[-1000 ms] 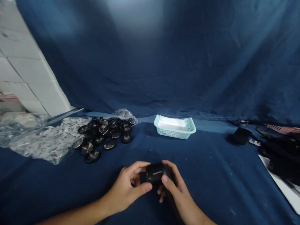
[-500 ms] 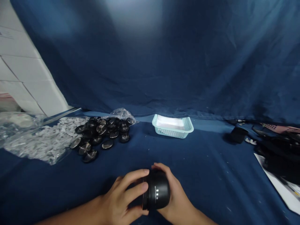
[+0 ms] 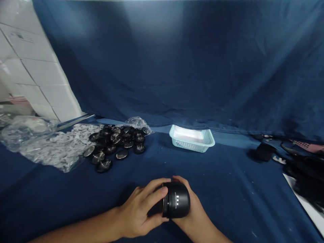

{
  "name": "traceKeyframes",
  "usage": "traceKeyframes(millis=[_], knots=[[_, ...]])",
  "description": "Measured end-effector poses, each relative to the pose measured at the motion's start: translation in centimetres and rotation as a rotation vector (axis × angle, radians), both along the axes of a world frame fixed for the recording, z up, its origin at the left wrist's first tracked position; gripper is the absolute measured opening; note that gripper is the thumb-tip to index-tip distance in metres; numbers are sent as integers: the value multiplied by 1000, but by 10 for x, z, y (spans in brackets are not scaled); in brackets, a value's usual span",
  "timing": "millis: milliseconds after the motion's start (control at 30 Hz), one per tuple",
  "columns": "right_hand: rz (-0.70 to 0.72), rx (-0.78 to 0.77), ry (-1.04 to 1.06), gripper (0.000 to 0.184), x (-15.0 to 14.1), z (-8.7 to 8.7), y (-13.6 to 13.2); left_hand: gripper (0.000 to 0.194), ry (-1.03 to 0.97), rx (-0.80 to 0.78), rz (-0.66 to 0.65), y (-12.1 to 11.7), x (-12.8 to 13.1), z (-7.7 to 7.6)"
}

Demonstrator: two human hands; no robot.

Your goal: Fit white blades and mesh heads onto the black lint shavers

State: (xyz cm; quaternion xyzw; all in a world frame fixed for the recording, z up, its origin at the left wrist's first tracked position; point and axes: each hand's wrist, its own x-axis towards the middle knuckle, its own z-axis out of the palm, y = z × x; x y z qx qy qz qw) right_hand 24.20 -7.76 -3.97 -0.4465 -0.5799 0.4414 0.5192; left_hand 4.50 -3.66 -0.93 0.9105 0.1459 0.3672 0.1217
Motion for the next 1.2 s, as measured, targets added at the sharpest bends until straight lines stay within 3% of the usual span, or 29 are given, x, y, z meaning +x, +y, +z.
traceKeyframes(millis=[100, 300, 467, 633, 933, 1067, 1200], knots=[[-42, -20, 19, 76, 5, 2, -1, 70, -5, 28, 0, 1, 2, -3], [-232, -191, 169, 48, 11, 11, -3, 60, 82, 71, 3, -1, 2, 2], [-128, -416, 371, 40, 7, 21, -4, 54, 78, 33, 87, -3, 2, 4], [-48, -414, 355, 42, 1, 31, -6, 50, 62, -31, 191, -4, 2, 1], [-104, -475, 288, 60, -2, 40, -10, 54, 62, -128, 336, -4, 3, 0], [-66, -483, 259, 60, 2, 36, -9, 55, 81, -128, 327, -3, 3, 2], [-78, -439, 220, 56, 6, 32, -6, 50, 86, -58, 235, -4, 4, 2]])
